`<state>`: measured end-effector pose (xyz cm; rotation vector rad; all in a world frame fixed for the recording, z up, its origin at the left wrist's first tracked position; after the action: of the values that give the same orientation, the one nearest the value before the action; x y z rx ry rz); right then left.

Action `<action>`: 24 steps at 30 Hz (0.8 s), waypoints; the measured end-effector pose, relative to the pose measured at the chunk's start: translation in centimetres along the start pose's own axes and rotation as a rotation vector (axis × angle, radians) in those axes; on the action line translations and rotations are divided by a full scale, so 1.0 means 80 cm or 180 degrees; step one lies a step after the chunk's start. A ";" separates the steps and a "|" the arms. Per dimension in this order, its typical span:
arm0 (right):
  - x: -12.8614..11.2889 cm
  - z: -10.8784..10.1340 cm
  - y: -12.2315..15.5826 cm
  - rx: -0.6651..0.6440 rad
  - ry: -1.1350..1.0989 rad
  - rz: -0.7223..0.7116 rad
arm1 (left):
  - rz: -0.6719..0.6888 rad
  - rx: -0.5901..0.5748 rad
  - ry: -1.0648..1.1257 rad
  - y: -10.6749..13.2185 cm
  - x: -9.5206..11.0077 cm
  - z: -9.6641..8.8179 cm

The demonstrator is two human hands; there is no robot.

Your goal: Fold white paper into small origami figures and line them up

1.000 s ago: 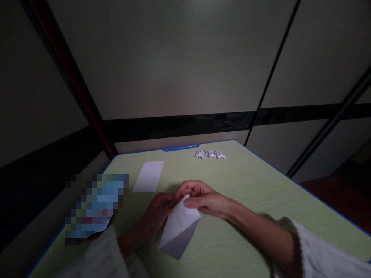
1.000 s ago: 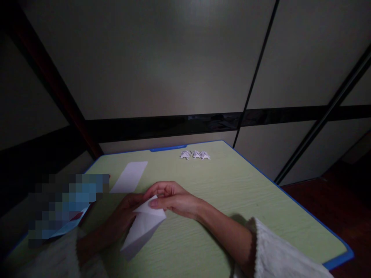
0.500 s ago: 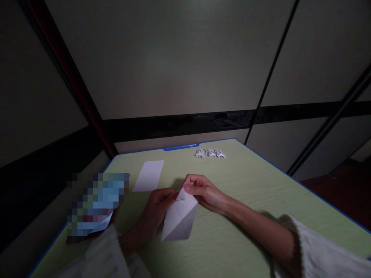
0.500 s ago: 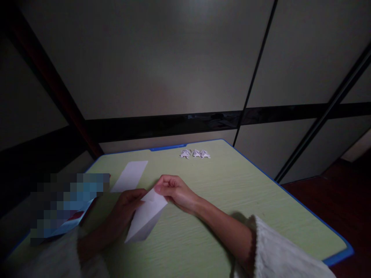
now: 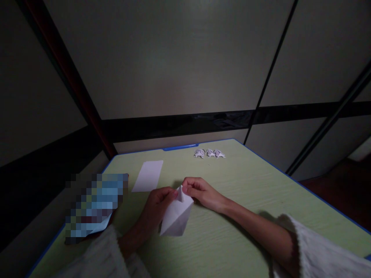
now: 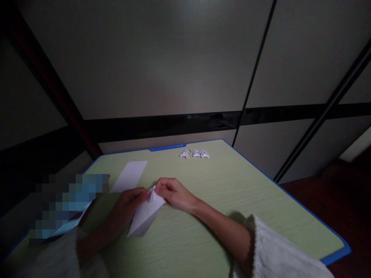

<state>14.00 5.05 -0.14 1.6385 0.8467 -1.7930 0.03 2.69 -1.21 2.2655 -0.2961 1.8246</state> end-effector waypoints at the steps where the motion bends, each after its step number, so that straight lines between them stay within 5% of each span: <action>1: 0.000 0.000 0.000 -0.0027 0.0048 -0.0011 | -0.0007 -0.0044 -0.0014 -0.001 0.000 0.000; 8: 0.005 0.001 -0.002 -0.0195 0.0178 -0.0110 | -0.0100 -0.0290 -0.0247 0.000 0.004 0.004; 15: 0.002 0.006 -0.001 0.0032 0.0245 -0.0069 | 0.0116 -0.0089 -0.0632 0.001 0.000 0.002; 24: 0.003 0.008 0.002 0.0108 0.1114 -0.0139 | 0.0110 -0.0629 -0.0442 0.003 -0.002 0.006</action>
<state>13.70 4.41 -0.33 2.0056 1.0134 -1.5781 0.38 2.28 -1.44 2.2638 -0.5177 1.5785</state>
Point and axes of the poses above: each hand's wrist, its own y-axis away from the middle knuckle, its own z-axis out of the palm, x = y × z, the point moved 1 cm from there along -y, towards the middle knuckle, and after that the axes turned 12 degrees about -x, right-handed, at the moved point
